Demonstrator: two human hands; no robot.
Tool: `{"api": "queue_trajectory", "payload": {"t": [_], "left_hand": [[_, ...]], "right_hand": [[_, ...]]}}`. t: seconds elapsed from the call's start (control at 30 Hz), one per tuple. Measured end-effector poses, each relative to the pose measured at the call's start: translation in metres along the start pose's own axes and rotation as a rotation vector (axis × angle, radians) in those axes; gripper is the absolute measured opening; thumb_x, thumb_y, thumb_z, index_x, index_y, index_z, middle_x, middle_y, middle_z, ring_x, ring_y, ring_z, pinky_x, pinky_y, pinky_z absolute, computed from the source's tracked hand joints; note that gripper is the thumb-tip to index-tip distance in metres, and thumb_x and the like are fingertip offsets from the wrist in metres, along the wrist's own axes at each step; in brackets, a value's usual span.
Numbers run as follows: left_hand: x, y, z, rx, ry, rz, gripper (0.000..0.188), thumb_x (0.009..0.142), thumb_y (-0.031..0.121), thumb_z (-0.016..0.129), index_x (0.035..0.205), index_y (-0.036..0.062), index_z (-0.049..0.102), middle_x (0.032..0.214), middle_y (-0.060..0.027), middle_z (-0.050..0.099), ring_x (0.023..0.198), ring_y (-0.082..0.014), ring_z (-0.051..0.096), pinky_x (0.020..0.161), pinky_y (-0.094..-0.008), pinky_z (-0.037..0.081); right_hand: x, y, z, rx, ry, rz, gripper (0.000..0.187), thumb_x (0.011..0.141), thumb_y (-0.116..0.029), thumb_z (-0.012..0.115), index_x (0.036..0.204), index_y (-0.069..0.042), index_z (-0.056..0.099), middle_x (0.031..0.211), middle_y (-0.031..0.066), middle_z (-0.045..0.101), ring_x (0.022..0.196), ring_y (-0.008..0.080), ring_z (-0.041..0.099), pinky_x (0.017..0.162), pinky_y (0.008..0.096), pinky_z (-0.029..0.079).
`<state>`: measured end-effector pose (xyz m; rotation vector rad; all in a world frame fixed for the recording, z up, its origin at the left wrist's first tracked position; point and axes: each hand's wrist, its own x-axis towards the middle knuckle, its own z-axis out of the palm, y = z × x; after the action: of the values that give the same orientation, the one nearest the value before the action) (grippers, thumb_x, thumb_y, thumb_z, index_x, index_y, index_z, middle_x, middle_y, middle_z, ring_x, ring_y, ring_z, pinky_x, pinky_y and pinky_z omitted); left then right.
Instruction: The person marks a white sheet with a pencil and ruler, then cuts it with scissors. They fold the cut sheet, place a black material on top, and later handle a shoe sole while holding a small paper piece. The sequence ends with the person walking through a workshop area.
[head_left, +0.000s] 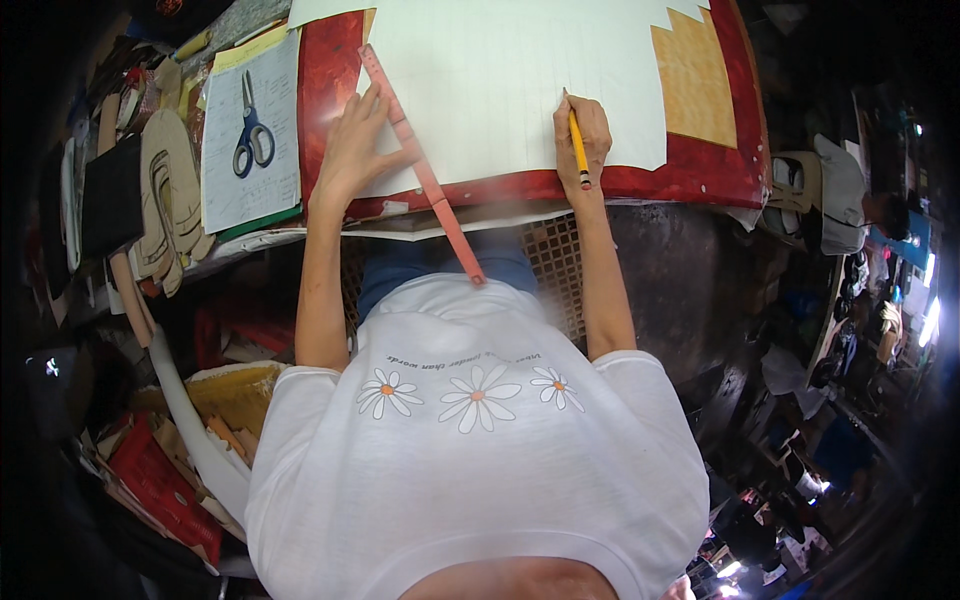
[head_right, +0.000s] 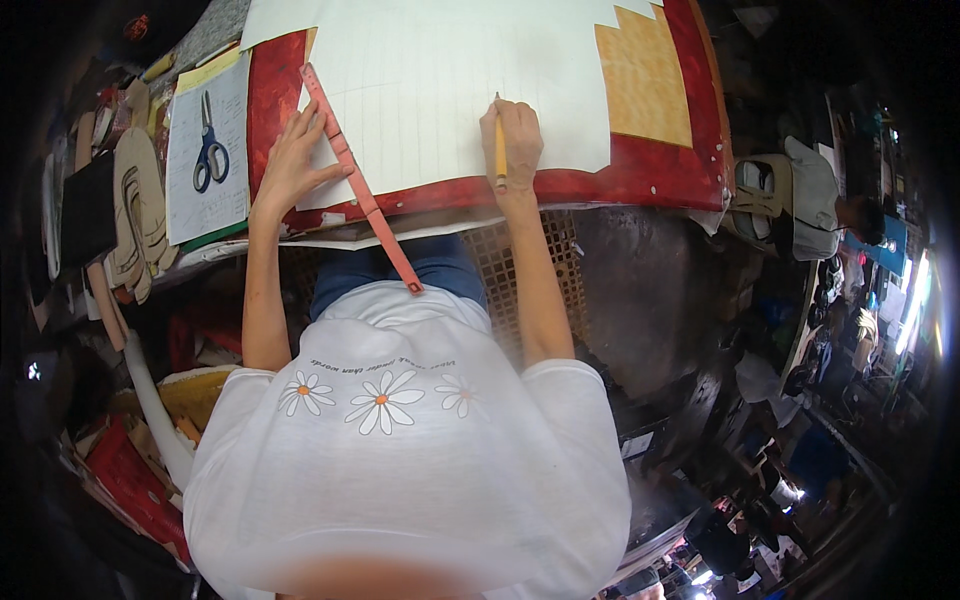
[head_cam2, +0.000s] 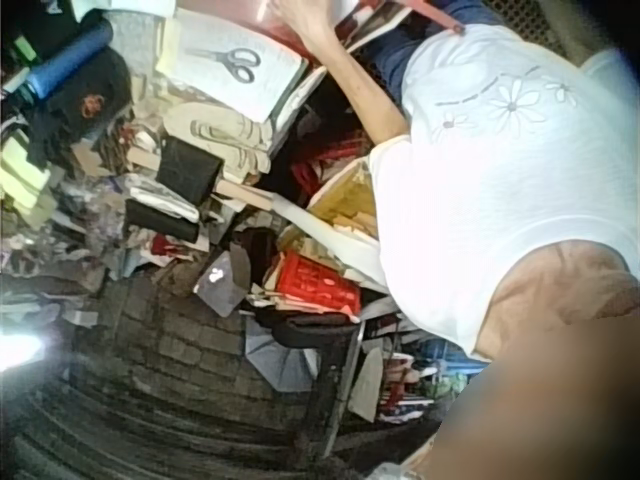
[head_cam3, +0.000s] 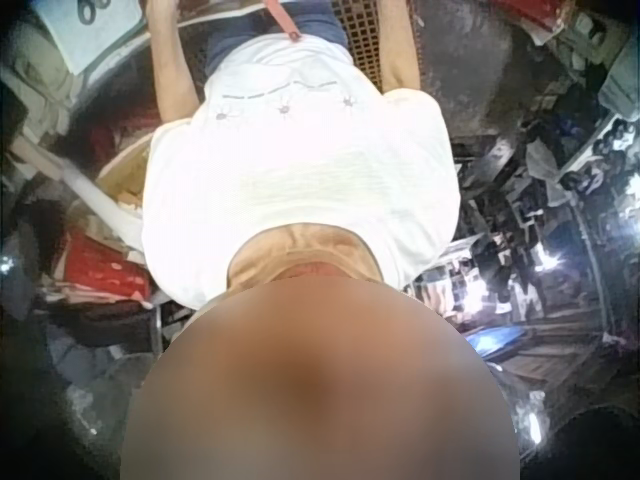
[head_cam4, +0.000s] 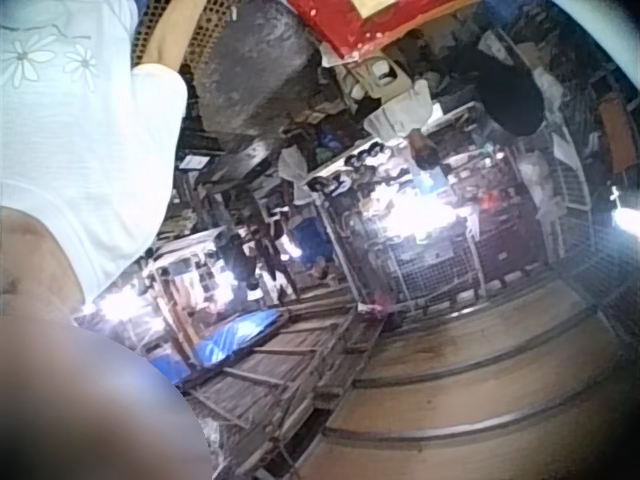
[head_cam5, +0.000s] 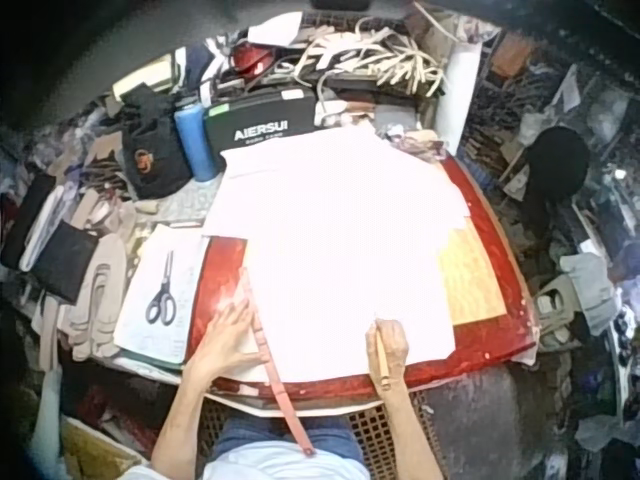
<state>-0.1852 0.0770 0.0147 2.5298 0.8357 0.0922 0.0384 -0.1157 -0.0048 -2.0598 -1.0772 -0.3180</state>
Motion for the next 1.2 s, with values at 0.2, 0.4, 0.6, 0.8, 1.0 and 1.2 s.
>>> {"api": "queue_trajectory", "payload": {"t": [0.2,0.4,0.6,0.8,1.0,1.2], "left_hand": [[-0.001,0.001,-0.004,-0.033,-0.007,0.002,0.093,0.061,0.041,0.08,0.138,0.0062,0.041,0.15,-0.0092,0.027,0.137,-0.0357,0.025,0.106,-0.0551,0.027],[-0.001,0.003,-0.005,-0.031,-0.016,0.001,0.092,0.062,0.04,0.08,0.138,0.0055,0.041,0.151,-0.0091,0.026,0.137,-0.0353,0.024,0.108,-0.0531,0.025],[0.008,0.016,0.006,0.069,0.011,0.111,0.091,0.065,0.046,0.076,0.138,0.0055,0.04,0.15,-0.0114,0.028,0.137,-0.0362,0.024,0.109,-0.0544,0.02],[0.06,0.109,0.07,0.035,0.059,0.387,0.097,0.066,0.061,0.069,0.139,0.0051,0.037,0.148,-0.0141,0.029,0.135,-0.0386,0.027,0.108,-0.0574,0.021],[0.104,0.186,0.107,0.049,0.092,0.438,0.09,0.069,0.06,0.066,0.137,0.0049,0.041,0.145,-0.0102,0.034,0.134,-0.0331,0.03,0.106,-0.0575,0.023],[0.109,0.192,0.106,0.047,0.104,0.429,0.091,0.067,0.061,0.066,0.135,0.0043,0.043,0.142,-0.01,0.038,0.132,-0.0324,0.032,0.104,-0.0583,0.025]], "right_hand": [[0.006,0.015,-0.015,0.373,0.139,0.375,0.018,0.09,-0.013,0.054,0.09,0.004,0.061,0.077,0.0106,0.063,0.069,0.018,0.058,0.064,0.0311,0.046],[0.011,0.029,-0.028,0.305,0.096,0.343,0.019,0.091,-0.014,0.053,0.09,0.004,0.06,0.078,0.0106,0.062,0.071,0.0177,0.058,0.065,0.0313,0.046],[0.007,0.036,-0.024,0.176,0.038,0.219,0.019,0.091,-0.015,0.053,0.09,0.003,0.06,0.079,0.0106,0.063,0.071,0.0179,0.058,0.066,0.032,0.046],[0.022,0.054,-0.052,0.476,0.125,0.51,0.026,0.095,-0.019,0.05,0.108,0.0,0.061,0.085,0.0104,0.066,0.076,0.0146,0.062,0.07,0.0269,0.05],[0.024,0.071,-0.074,0.362,-0.033,0.423,0.026,0.095,-0.017,0.051,0.113,0.0,0.06,0.094,0.0125,0.068,0.087,0.0144,0.064,0.075,0.025,0.05],[0.025,0.077,-0.064,0.269,-0.166,0.304,0.021,0.093,-0.008,0.054,0.11,0.0,0.062,0.095,0.0098,0.068,0.089,0.0139,0.064,0.077,0.0232,0.049]]}}
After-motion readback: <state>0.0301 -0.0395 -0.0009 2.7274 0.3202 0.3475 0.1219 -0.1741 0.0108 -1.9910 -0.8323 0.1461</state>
